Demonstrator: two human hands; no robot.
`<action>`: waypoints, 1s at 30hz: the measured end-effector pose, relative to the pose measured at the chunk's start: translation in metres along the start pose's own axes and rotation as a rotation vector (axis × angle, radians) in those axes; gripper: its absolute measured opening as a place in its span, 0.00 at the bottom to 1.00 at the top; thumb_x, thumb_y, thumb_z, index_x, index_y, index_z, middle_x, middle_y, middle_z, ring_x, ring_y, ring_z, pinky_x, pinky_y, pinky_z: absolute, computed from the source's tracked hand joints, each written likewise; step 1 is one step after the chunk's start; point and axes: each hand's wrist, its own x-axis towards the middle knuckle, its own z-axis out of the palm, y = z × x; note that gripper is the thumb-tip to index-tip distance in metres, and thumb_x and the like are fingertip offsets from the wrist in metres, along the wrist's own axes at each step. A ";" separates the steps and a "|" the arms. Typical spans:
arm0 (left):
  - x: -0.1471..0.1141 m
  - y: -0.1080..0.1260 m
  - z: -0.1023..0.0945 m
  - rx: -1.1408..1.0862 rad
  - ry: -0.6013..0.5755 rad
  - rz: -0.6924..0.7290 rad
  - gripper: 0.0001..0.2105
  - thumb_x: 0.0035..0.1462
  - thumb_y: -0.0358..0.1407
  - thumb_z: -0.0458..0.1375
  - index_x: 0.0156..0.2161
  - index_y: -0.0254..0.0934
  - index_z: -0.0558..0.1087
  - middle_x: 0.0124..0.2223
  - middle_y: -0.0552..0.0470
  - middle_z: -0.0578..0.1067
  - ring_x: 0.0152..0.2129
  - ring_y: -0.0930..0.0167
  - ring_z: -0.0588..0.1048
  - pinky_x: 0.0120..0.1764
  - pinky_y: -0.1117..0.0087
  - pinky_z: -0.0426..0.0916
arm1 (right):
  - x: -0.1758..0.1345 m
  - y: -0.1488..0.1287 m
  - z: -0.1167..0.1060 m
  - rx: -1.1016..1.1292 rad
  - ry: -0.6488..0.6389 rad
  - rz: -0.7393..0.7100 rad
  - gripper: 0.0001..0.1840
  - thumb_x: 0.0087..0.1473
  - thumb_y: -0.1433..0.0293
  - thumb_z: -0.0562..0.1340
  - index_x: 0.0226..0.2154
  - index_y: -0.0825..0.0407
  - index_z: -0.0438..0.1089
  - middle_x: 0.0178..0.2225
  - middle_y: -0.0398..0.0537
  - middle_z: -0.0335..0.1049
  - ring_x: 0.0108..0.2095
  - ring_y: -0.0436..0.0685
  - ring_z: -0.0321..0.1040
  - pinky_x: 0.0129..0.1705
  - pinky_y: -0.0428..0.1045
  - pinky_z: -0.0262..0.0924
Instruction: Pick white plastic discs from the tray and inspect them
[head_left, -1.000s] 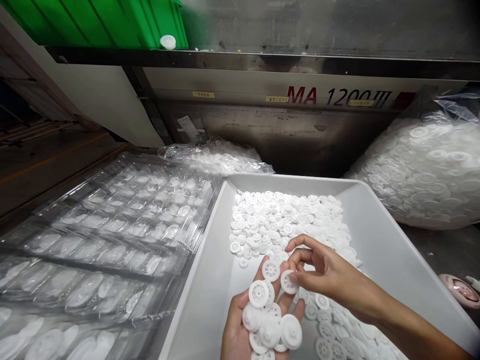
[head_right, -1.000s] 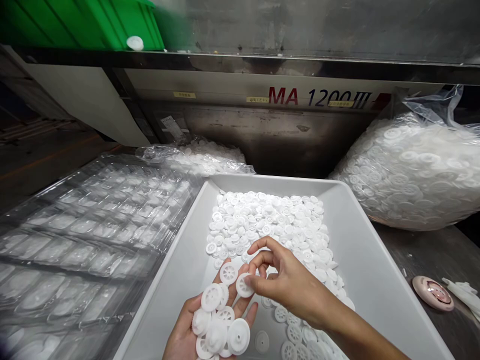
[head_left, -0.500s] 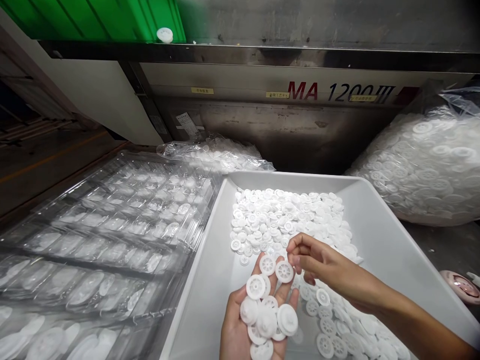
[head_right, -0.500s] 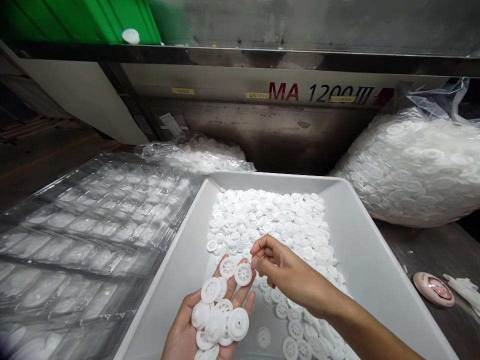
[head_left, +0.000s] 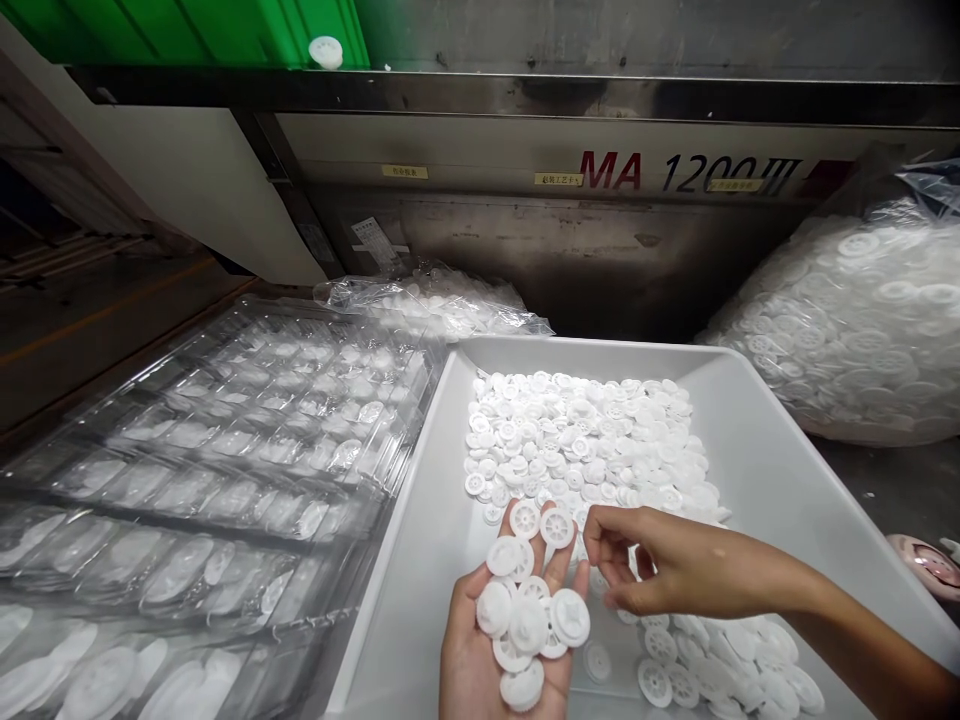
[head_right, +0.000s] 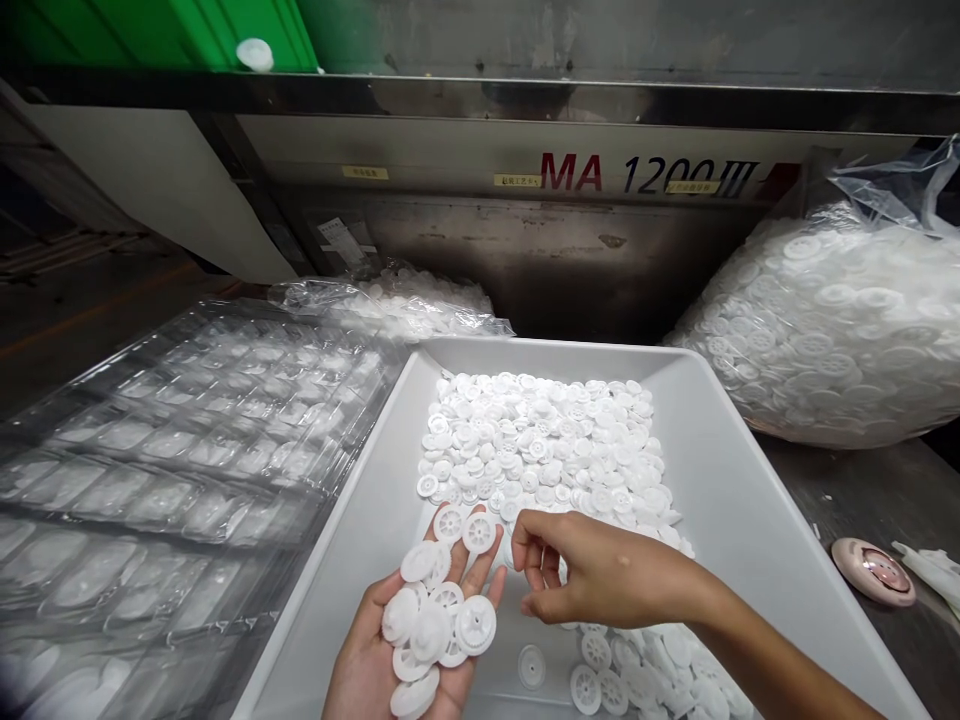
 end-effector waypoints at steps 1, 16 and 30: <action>0.000 0.000 0.000 0.014 0.010 -0.001 0.13 0.52 0.37 0.52 0.40 0.42 0.77 0.46 0.42 0.76 0.50 0.57 0.69 0.48 0.56 0.67 | 0.000 -0.001 0.001 -0.007 -0.015 0.000 0.07 0.49 0.70 0.62 0.31 0.49 0.62 0.29 0.40 0.66 0.30 0.51 0.61 0.31 0.46 0.55; -0.004 0.000 0.010 0.020 0.149 0.050 0.14 0.52 0.33 0.51 0.40 0.39 0.77 0.46 0.37 0.76 0.47 0.53 0.71 0.48 0.47 0.65 | -0.002 -0.007 -0.003 0.050 0.063 -0.099 0.07 0.52 0.72 0.60 0.33 0.49 0.59 0.32 0.39 0.61 0.31 0.49 0.57 0.32 0.45 0.57; -0.004 -0.002 0.015 0.053 0.153 0.045 0.14 0.54 0.33 0.49 0.37 0.36 0.78 0.46 0.36 0.75 0.50 0.50 0.67 0.51 0.38 0.56 | 0.015 0.000 0.012 0.049 0.271 -0.186 0.14 0.52 0.67 0.61 0.43 0.44 0.65 0.38 0.41 0.64 0.32 0.50 0.58 0.34 0.47 0.56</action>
